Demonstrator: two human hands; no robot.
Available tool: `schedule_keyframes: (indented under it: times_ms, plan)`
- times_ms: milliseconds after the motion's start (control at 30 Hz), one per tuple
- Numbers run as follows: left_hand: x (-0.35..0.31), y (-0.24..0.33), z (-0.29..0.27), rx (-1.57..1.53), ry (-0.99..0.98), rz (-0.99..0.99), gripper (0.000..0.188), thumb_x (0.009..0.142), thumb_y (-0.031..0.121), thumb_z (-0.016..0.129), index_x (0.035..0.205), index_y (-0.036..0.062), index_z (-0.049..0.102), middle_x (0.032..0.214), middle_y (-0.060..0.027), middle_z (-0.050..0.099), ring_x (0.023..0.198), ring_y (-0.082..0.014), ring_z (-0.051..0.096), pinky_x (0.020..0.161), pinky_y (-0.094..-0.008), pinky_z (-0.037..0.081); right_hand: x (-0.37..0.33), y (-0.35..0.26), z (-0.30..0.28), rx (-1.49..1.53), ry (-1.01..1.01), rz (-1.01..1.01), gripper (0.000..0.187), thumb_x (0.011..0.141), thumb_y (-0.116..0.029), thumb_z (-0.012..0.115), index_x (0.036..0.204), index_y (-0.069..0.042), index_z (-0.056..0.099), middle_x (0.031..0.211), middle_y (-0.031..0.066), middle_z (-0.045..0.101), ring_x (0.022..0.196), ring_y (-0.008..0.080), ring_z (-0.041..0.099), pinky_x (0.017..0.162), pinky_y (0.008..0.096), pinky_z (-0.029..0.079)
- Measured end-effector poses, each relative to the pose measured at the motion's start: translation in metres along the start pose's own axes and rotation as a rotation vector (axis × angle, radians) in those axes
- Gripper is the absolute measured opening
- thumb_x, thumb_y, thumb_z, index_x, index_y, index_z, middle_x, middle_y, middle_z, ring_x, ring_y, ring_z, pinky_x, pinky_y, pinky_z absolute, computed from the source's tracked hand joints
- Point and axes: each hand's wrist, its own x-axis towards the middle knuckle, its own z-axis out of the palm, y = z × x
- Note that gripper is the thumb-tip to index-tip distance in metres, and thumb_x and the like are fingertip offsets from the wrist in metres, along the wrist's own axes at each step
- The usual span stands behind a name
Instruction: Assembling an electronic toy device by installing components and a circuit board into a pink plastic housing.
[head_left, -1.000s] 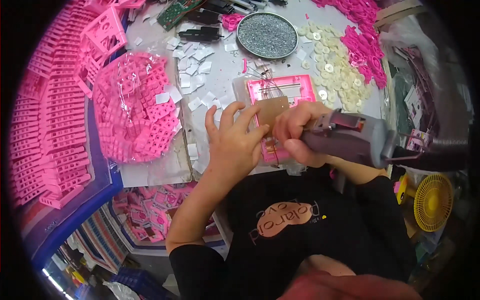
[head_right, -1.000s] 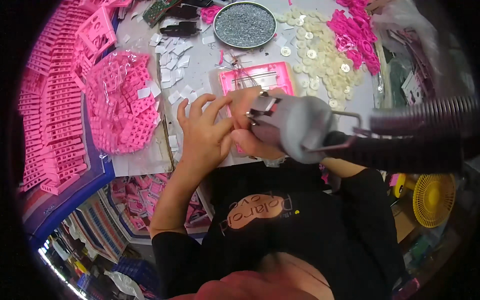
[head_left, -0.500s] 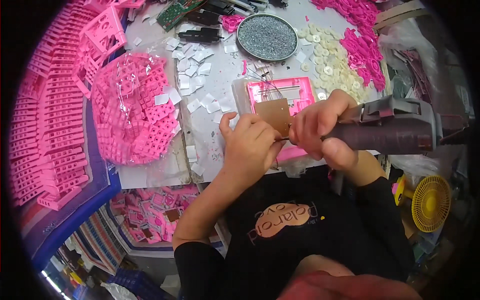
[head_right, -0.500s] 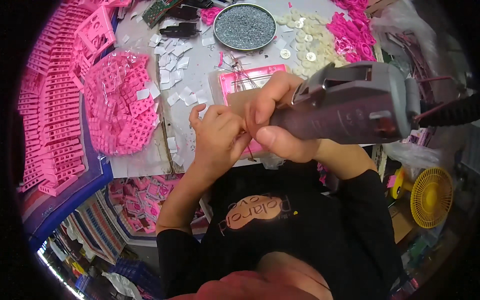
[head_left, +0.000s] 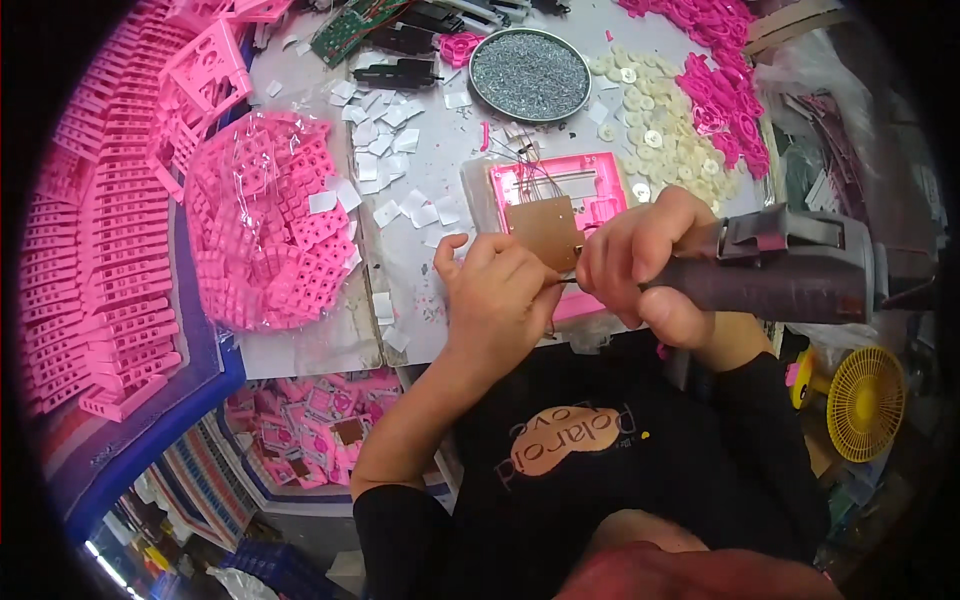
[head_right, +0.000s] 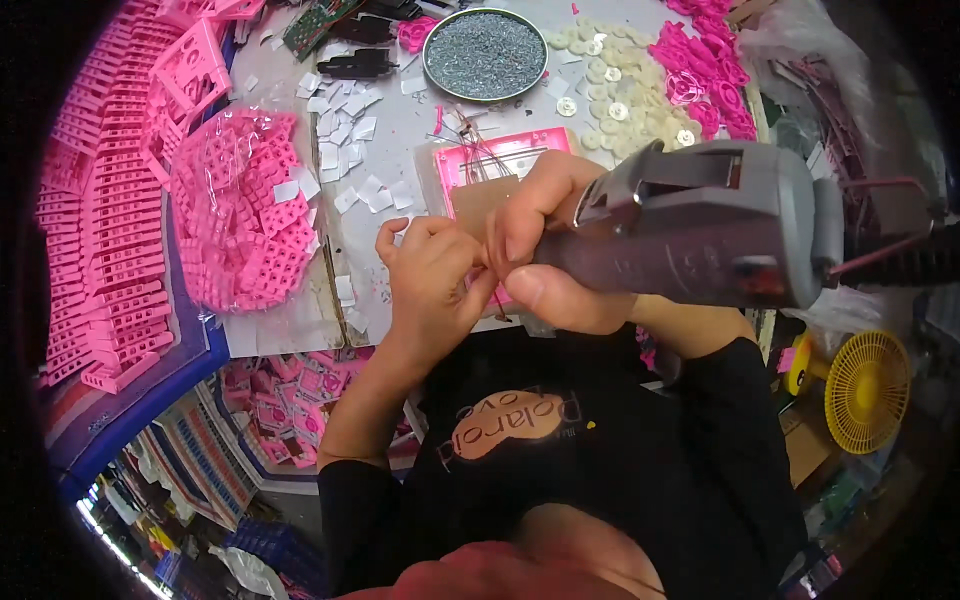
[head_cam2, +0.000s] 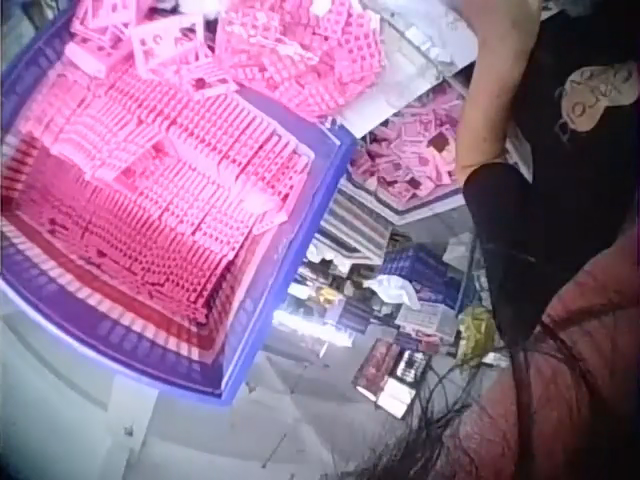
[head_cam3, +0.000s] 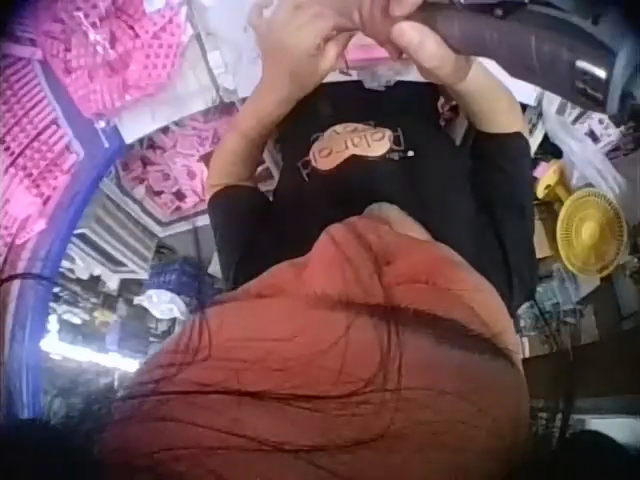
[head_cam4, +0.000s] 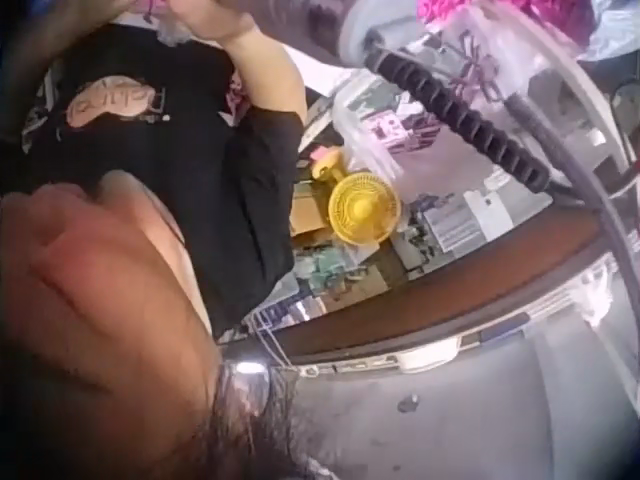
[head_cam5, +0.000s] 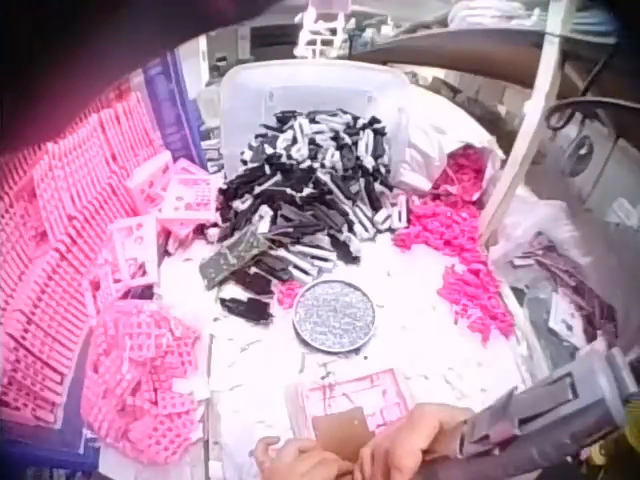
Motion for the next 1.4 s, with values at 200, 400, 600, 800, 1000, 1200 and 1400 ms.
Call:
schedule_keyframes:
  times_ms: [200,400,600,800,1000,1200,1400]
  plan:
    - [0.003,-0.005,-0.008,0.139,-0.052,0.018,0.020,0.071,0.019,0.079,0.089,0.0147,0.071,0.111,0.0045,0.066,0.111,-0.0206,0.057,0.108,-0.0617,0.022,-0.003,0.009,-0.007,-0.111,0.002,0.024,0.027,0.094,-0.020,0.067,0.099,-0.014,0.041,0.064,0.0016,0.051,0.053,0.0125,0.048,0.059,0.0328,0.043]
    - [0.001,-0.017,-0.008,0.182,-0.096,0.065,0.025,0.073,0.015,0.073,0.097,0.0152,0.075,0.115,0.0049,0.067,0.113,-0.0213,0.056,0.112,-0.0661,0.016,-0.012,0.023,-0.012,-0.223,0.019,0.079,0.026,0.093,-0.016,0.065,0.097,-0.012,0.040,0.067,0.0039,0.051,0.058,0.0145,0.048,0.063,0.0353,0.044]
    - [0.000,-0.025,-0.007,0.124,-0.097,0.049,0.020,0.075,0.012,0.071,0.093,0.0161,0.077,0.111,0.0058,0.069,0.113,-0.0201,0.056,0.112,-0.0669,0.016,-0.009,0.034,-0.012,-0.372,-0.128,-0.057,0.019,0.089,-0.004,0.063,0.090,-0.009,0.044,0.064,0.0058,0.052,0.054,0.0173,0.047,0.056,0.0354,0.043]
    - [0.001,-0.032,-0.007,0.055,-0.107,0.049,0.020,0.076,0.010,0.069,0.093,0.0169,0.076,0.111,0.0065,0.069,0.112,-0.0196,0.056,0.110,-0.0665,0.017,0.002,0.031,-0.009,-0.289,-0.162,-0.039,0.019,0.087,-0.005,0.066,0.092,-0.008,0.048,0.063,0.0054,0.052,0.053,0.0171,0.050,0.055,0.0353,0.044]
    - [-0.005,-0.035,-0.001,0.017,-0.059,0.030,0.021,0.075,0.008,0.069,0.093,0.0158,0.076,0.112,0.0053,0.068,0.113,-0.0202,0.056,0.110,-0.0655,0.018,-0.002,0.032,-0.005,-0.130,-0.212,0.091,0.022,0.089,-0.012,0.069,0.099,-0.010,0.049,0.069,0.0051,0.053,0.061,0.0192,0.052,0.059,0.0366,0.045]
    - [-0.005,-0.025,-0.012,-0.078,-0.035,0.034,0.022,0.071,0.010,0.073,0.092,0.0152,0.074,0.109,0.0036,0.067,0.111,-0.0203,0.057,0.109,-0.0644,0.019,-0.008,0.033,-0.003,-0.156,-0.174,0.125,0.025,0.089,-0.014,0.070,0.099,-0.012,0.048,0.068,0.0039,0.051,0.063,0.0184,0.053,0.062,0.0365,0.045]
    - [-0.016,-0.017,-0.017,0.008,-0.048,0.100,0.018,0.072,0.015,0.079,0.089,0.0165,0.073,0.096,0.0059,0.066,0.103,-0.0177,0.060,0.107,-0.0602,0.021,0.000,0.014,-0.001,0.105,-0.176,0.049,0.023,0.090,-0.011,0.067,0.100,-0.005,0.047,0.080,0.0075,0.057,0.072,0.0161,0.056,0.068,0.0330,0.048]
